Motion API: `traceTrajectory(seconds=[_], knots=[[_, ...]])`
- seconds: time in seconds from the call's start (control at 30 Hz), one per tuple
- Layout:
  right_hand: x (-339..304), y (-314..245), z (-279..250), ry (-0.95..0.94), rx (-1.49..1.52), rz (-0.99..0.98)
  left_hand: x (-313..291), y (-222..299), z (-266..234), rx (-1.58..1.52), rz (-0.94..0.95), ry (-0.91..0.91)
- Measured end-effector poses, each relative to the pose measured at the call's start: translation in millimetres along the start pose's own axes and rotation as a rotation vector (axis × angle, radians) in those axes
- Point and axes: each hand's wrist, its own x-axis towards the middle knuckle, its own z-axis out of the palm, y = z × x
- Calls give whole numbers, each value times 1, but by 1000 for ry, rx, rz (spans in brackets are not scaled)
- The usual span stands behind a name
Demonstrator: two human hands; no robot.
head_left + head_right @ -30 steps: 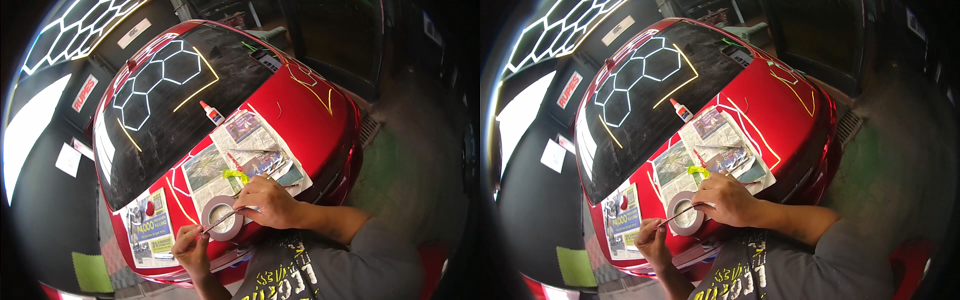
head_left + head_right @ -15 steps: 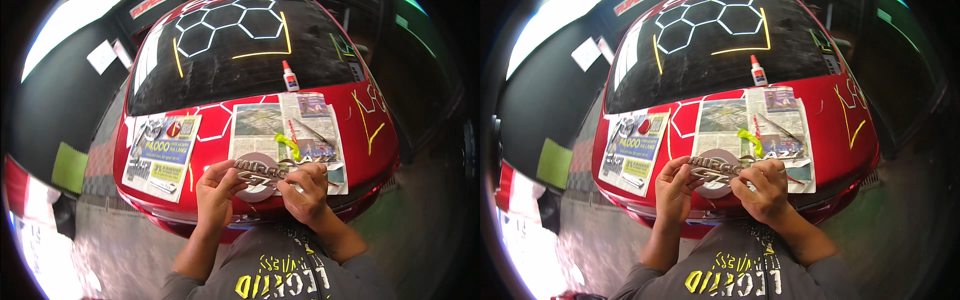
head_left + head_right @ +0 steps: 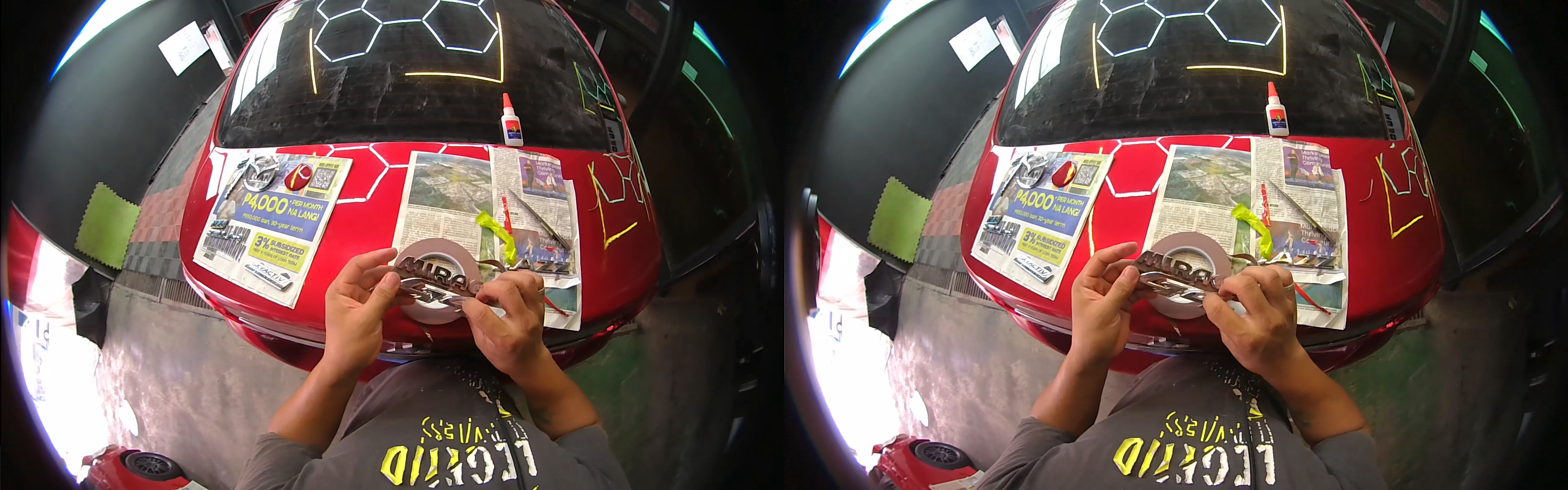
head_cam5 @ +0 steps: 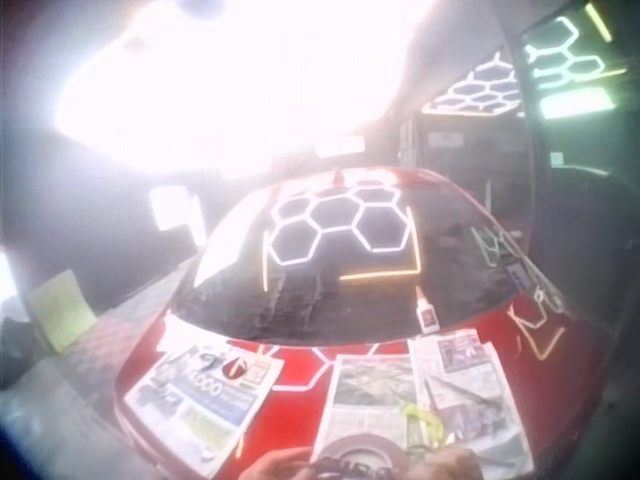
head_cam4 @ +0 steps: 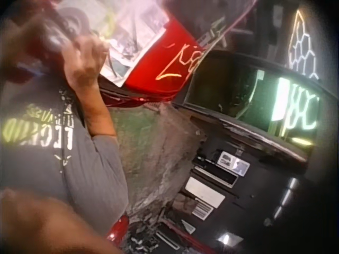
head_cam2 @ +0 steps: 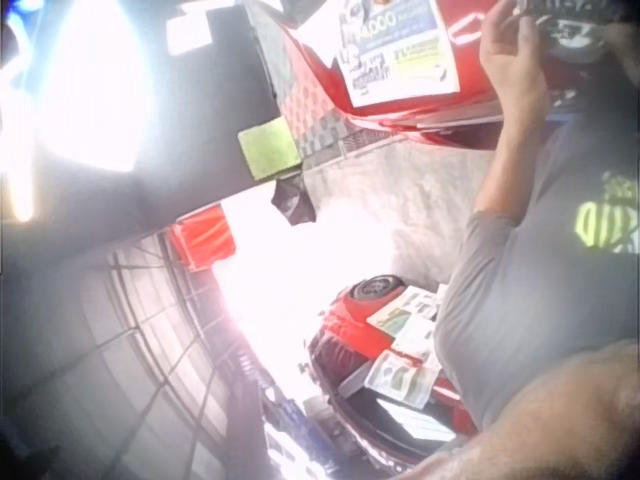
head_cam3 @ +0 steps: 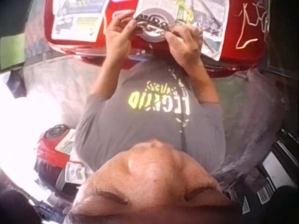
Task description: The person assembles a Mitsubishi car emblem by hand, attaching red backing pieces to the chrome logo. They repeatedly adjust and align the components while holding the emblem in front of the car's trunk.
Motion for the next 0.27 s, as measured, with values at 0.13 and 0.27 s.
traceTrajectory(seconds=[0.13, 0.27], knots=[[0, 4, 0, -16, -9, 10, 6, 0, 2, -2, -22, -37], [0, 7, 0, -22, -7, 13, 11, 1, 3, -14, -28, -59]])
